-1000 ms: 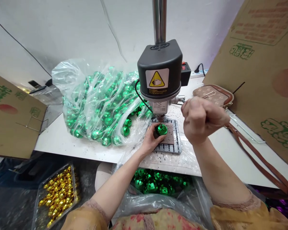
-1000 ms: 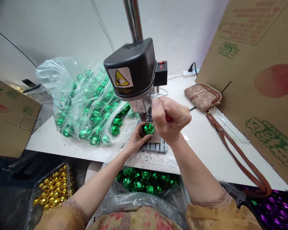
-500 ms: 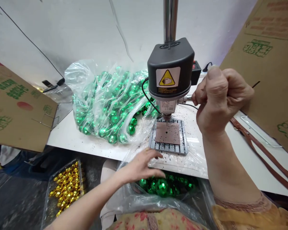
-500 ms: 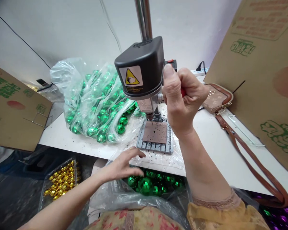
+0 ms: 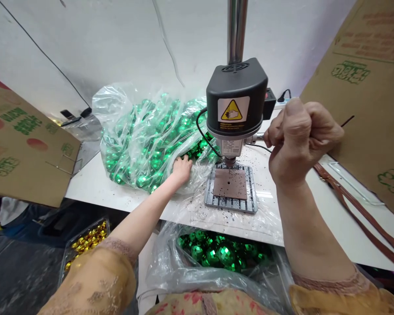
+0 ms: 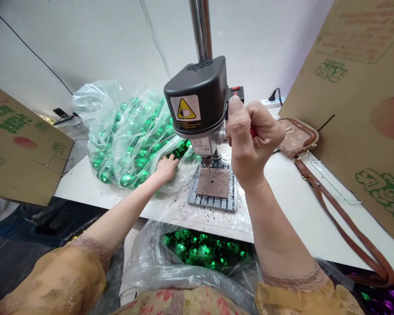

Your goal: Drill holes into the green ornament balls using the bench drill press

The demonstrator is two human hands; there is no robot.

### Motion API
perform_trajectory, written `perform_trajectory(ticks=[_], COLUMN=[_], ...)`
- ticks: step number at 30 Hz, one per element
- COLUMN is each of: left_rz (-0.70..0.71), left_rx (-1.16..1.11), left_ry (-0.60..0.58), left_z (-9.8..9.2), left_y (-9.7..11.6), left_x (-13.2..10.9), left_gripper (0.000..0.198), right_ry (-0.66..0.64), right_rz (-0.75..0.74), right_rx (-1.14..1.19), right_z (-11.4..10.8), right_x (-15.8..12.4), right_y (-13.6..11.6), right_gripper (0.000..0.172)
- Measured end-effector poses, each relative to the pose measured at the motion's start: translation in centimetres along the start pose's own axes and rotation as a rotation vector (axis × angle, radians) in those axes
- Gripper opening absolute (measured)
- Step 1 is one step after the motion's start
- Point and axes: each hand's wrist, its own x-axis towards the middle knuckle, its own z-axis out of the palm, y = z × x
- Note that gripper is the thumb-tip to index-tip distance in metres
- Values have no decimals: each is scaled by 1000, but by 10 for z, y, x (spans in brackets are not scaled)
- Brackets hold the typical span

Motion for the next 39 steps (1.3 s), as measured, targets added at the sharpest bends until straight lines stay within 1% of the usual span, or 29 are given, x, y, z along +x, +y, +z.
perform_trajectory(ticks=[1,3,4,6,8,9,11,13,15,17,20,22,24,29,33,36,39], left_rz=[1,26,44,67,39,8,-65,-126,-171,-200,-200,-158,-105,-16,26,78,130], left_rx=[8,-24,-79,-307,-668,-859,-1171,-1320,-1339,-1308,-1244,-1181,-1119,-1066,-987,-894,-807], left_ry=[-5,9,32,93,114,88,-19,-135,-197,-213,-177,-138,-138,-169,-170,-146,-102], left_z=[-3,-14,-20,-32,-39,-40,-36,-26,-13,0,18,27,33,41,44,45,46], left_y=[1,6,9,19,34,42,57,69,76,77,76,74,72,70,71,74,79], left_x=[-2,-9,-14,-28,-42,-48,-58,-64,-66,-65,-63,-61,-60,-58,-58,-58,-60], left_gripper=[7,17,23,28,33,37,45,51,61,70,69,65,63,63,60,56,52], right_ry=[0,-16,-29,-47,-42,-34,-17,-16,-32,-46,-50,-53,-73,-76,-146,-177,-140], right_rz=[1,4,4,-1,-3,0,10,20,10,-10,-31,-42,-52,-24,-100,-121,-67], right_rx=[-6,-12,-10,6,0,-16,-60,-77,-63,-61,-66,-96,-172,-239,-347,-357,-319], right_z=[0,-1,-1,-1,-1,-1,0,0,0,0,-1,-2,-2,-3,-7,-10,-11], right_x=[0,-1,-1,-1,-2,-2,-3,-3,-3,-2,-2,-3,-3,-5,-8,-9,-10], right_y=[0,-1,-2,-3,-3,-3,-3,-3,-2,0,4,5,5,4,11,16,17], right_gripper=[47,47,47,47,48,49,52,53,52,51,51,50,49,50,45,43,42])
